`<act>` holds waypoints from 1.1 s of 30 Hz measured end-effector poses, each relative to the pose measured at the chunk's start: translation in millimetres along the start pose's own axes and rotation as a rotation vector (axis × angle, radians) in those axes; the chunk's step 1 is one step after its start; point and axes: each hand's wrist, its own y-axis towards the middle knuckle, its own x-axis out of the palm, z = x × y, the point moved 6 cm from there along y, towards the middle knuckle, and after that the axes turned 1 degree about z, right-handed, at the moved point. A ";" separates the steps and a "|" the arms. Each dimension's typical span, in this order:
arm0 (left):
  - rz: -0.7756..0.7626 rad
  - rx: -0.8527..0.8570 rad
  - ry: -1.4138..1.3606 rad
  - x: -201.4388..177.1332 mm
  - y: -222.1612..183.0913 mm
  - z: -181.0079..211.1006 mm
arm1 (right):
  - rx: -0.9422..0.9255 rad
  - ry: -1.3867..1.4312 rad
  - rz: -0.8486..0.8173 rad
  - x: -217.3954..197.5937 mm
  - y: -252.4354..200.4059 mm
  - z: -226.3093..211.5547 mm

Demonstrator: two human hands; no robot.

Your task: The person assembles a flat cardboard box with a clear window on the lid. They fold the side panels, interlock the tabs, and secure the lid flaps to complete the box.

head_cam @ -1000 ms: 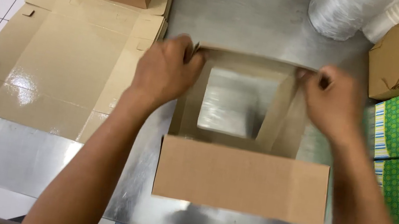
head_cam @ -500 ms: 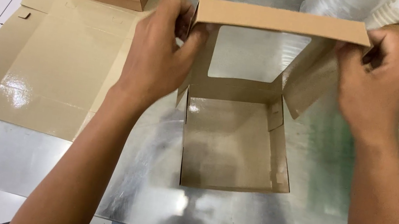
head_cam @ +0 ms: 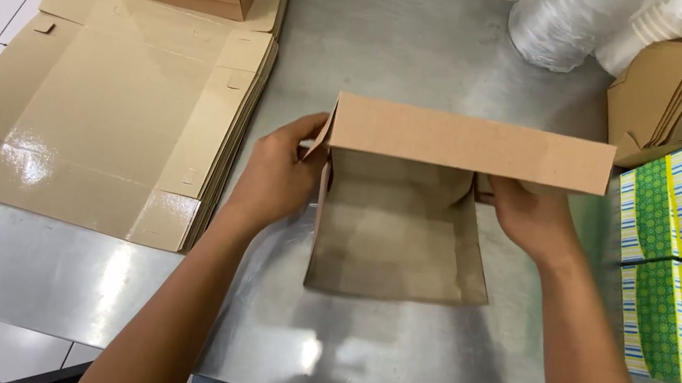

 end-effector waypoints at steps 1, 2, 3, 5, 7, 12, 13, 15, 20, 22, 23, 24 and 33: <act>0.001 0.000 0.001 0.4 6.4 1.4 | -0.001 0.001 0.000 2.2 3.9 5.9; 0.016 0.073 -0.012 0.7 13.2 7.3 | -0.024 0.007 -0.009 4.1 7.2 10.6; 0.030 0.146 -0.026 1.1 19.8 13.1 | -0.048 0.014 -0.018 6.1 10.5 15.6; 0.019 0.166 -0.009 1.7 36.3 8.6 | -0.068 0.021 -0.031 10.1 19.6 28.1; 0.012 0.190 0.010 1.1 55.9 -5.1 | -0.094 0.030 -0.042 13.8 29.6 40.7; -0.068 0.334 0.145 -0.9 80.5 -24.1 | 0.459 0.597 -0.027 27.5 37.7 55.7; -0.068 0.330 0.146 -1.3 81.5 -28.0 | 0.461 0.599 -0.029 24.4 36.2 60.5; -0.084 0.390 0.170 0.4 81.0 -32.2 | 0.447 0.508 -0.050 16.5 31.4 69.1; -0.039 0.511 0.265 8.8 75.7 -40.7 | 0.364 0.401 -0.045 21.0 19.9 60.8; -0.029 0.527 0.285 12.4 79.1 -45.7 | 0.156 0.249 -0.089 23.9 21.1 66.3; -0.028 0.537 0.298 13.7 83.5 -49.3 | 0.147 0.261 -0.087 25.6 23.1 75.9; -0.027 0.548 0.311 15.6 87.9 -52.9 | 0.139 0.272 -0.084 26.8 24.6 85.6; -0.054 0.181 0.672 -3.2 104.1 -43.9 | 0.768 0.333 0.031 23.7 45.2 -4.1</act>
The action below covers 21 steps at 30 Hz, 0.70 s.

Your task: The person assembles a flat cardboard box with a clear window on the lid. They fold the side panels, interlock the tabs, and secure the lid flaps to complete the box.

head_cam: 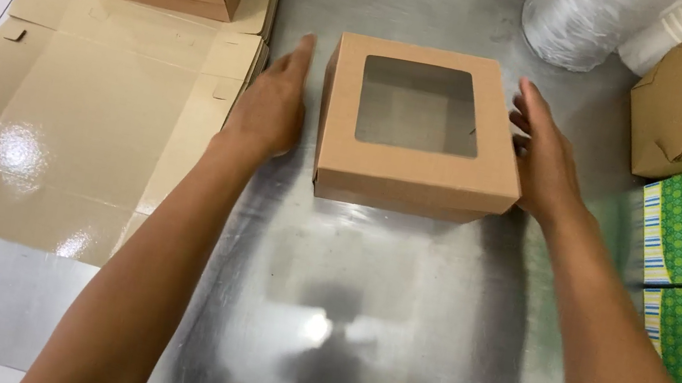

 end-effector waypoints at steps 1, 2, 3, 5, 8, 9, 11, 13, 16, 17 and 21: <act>0.005 -0.004 0.002 5.8 -3.8 -11.4 | -0.004 0.000 -0.005 -14.4 13.0 30.5; 0.051 -0.052 -0.117 9.2 -8.4 -25.7 | -0.303 -0.169 -0.010 -27.0 23.0 44.0; 0.089 -0.099 -0.241 17.0 -16.5 -37.9 | -0.593 -0.341 -0.015 -39.8 23.8 63.1; 0.031 -0.175 -0.299 -6.7 -49.7 -12.5 | -0.564 -0.253 0.013 -46.9 11.5 78.3; -0.059 -0.294 -0.435 -22.2 -82.3 14.1 | -0.448 -0.041 0.036 -53.1 -20.3 86.2; -0.104 -0.342 -0.517 -22.7 -92.7 20.3 | -0.344 0.078 0.027 -52.2 -33.3 90.8; -0.099 -0.364 -0.529 -24.1 -98.8 28.6 | -0.330 0.110 0.026 -37.6 -50.4 84.3; -0.099 -0.385 -0.539 -15.3 -98.5 30.3 | -0.312 0.143 0.028 -28.0 -58.7 82.2; -0.043 -0.385 -0.526 -2.4 -91.8 22.8 | -0.378 0.126 0.059 -17.3 -62.3 73.6; -0.006 -0.390 -0.507 -5.4 -89.6 22.1 | -0.372 0.080 0.087 -14.3 -62.7 68.8; -0.014 -0.446 -0.505 -22.2 -90.7 30.7 | -0.358 -0.048 0.141 -5.5 -69.6 53.5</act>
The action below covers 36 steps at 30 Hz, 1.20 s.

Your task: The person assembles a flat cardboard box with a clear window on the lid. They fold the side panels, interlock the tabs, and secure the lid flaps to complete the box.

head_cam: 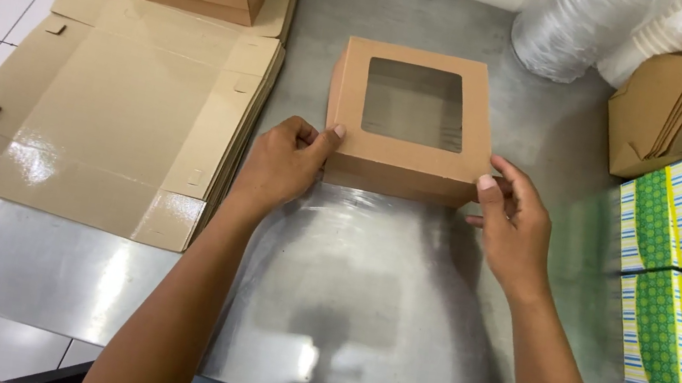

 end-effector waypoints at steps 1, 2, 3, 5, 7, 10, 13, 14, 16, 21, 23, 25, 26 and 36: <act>0.004 0.000 0.000 0.0 1.7 -1.1 | -0.003 0.002 -0.002 1.1 -0.5 -4.4; -0.005 -0.003 -0.014 2.0 2.8 -3.3 | -0.013 -0.018 -0.011 2.0 -2.5 -8.3; -0.014 -0.007 -0.029 4.2 4.1 -5.5 | -0.022 -0.038 -0.020 2.9 -4.3 -11.9; -0.043 0.022 -0.075 5.7 3.1 -7.5 | -0.019 -0.101 -0.042 1.3 -8.7 -16.9; -0.063 0.051 -0.121 4.4 -2.2 -7.5 | -0.023 -0.161 -0.069 3.6 -10.6 -21.4; -0.122 0.043 -0.255 6.0 -12.9 -6.5 | -0.186 -0.567 -0.085 13.5 -14.8 -37.8; -0.086 0.028 -0.287 6.7 -17.5 -4.1 | -0.137 -0.588 -0.146 24.6 -18.6 -43.6; -0.076 0.012 -0.245 6.9 -17.3 -2.6 | -0.135 -0.549 -0.154 26.8 -18.7 -41.4; -0.061 -0.003 -0.205 7.9 -13.9 -2.6 | -0.139 -0.509 -0.165 30.2 -18.6 -37.8; -0.002 0.020 -0.077 20.7 2.1 -20.3 | -0.119 -0.379 -0.093 25.2 -21.3 -30.4; -0.014 0.017 -0.073 28.1 7.7 -28.8 | -0.146 -0.352 -0.070 24.2 -16.8 -15.1; -0.017 0.005 -0.069 30.6 8.1 -33.2 | -0.175 -0.321 -0.059 25.5 -15.7 -4.5; -0.025 0.039 -0.087 30.0 8.3 -28.2 | -0.169 -0.295 -0.045 25.6 -13.6 -1.3; -0.082 0.201 -0.217 53.3 -23.8 6.6 | -0.091 -0.204 0.049 20.9 -22.4 5.2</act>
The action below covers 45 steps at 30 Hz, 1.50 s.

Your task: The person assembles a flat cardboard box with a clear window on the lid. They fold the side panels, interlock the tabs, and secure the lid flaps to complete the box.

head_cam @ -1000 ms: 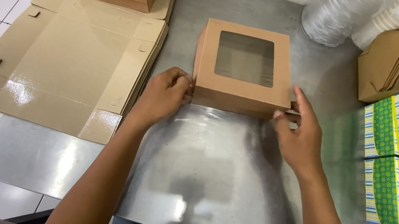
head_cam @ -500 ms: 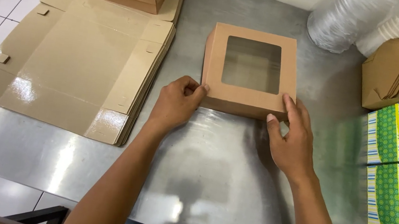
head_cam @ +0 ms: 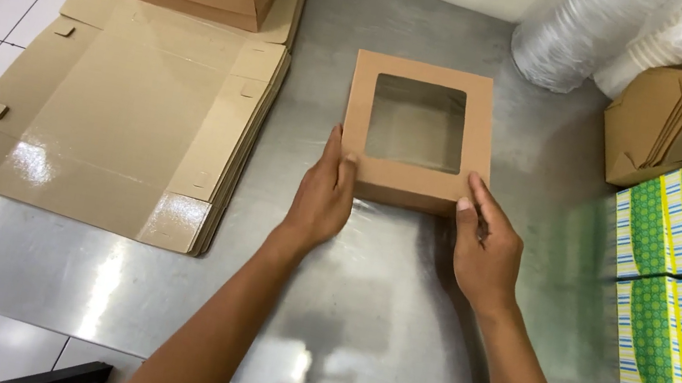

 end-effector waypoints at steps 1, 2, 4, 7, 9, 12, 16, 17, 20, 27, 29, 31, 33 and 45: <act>-0.002 0.000 0.000 0.3 -10.2 7.8 | 0.001 -0.001 0.001 -3.7 -4.9 -4.3; -0.036 -0.021 0.036 1.3 -19.8 14.5 | 0.029 0.027 -0.010 -5.5 -8.5 -7.8; -0.067 -0.039 0.074 -6.3 -43.0 32.5 | 0.054 0.058 -0.021 -9.9 -14.1 -10.8; -0.320 -0.132 0.289 -8.1 -69.6 15.1 | 0.132 0.100 -0.034 -12.8 -10.7 9.9; 0.015 0.308 0.521 -20.0 -68.6 -20.9 | 0.126 0.148 -0.015 -13.7 -5.1 38.1; -0.045 0.205 0.487 -58.6 -34.0 21.4 | 0.079 0.187 -0.040 -7.6 7.7 0.3; -0.123 0.176 0.524 -55.6 16.7 2.5 | 0.082 0.112 -0.051 4.0 42.8 4.1; -0.151 0.160 0.487 -50.9 25.6 -5.5 | 0.075 0.082 -0.052 6.6 53.8 6.3; -0.144 0.120 0.455 -39.3 34.7 -12.7 | 0.026 0.011 -0.057 12.4 97.2 26.0; -0.134 0.157 0.410 -24.2 35.9 -22.3 | 0.007 -0.265 -0.155 17.3 185.8 98.0; -0.147 0.167 0.335 -19.5 36.4 -24.1 | -0.019 -0.222 -0.159 19.6 172.4 75.7; -0.156 0.181 0.261 -14.9 35.8 -21.7 | -0.049 -0.178 -0.160 22.0 154.4 50.6; -0.145 0.203 0.112 -11.7 31.4 -14.6 | 0.074 -0.076 -0.140 23.4 128.5 32.8; -0.155 0.100 0.085 -13.9 20.2 -4.0 | 0.203 0.077 -0.316 15.9 12.6 -28.2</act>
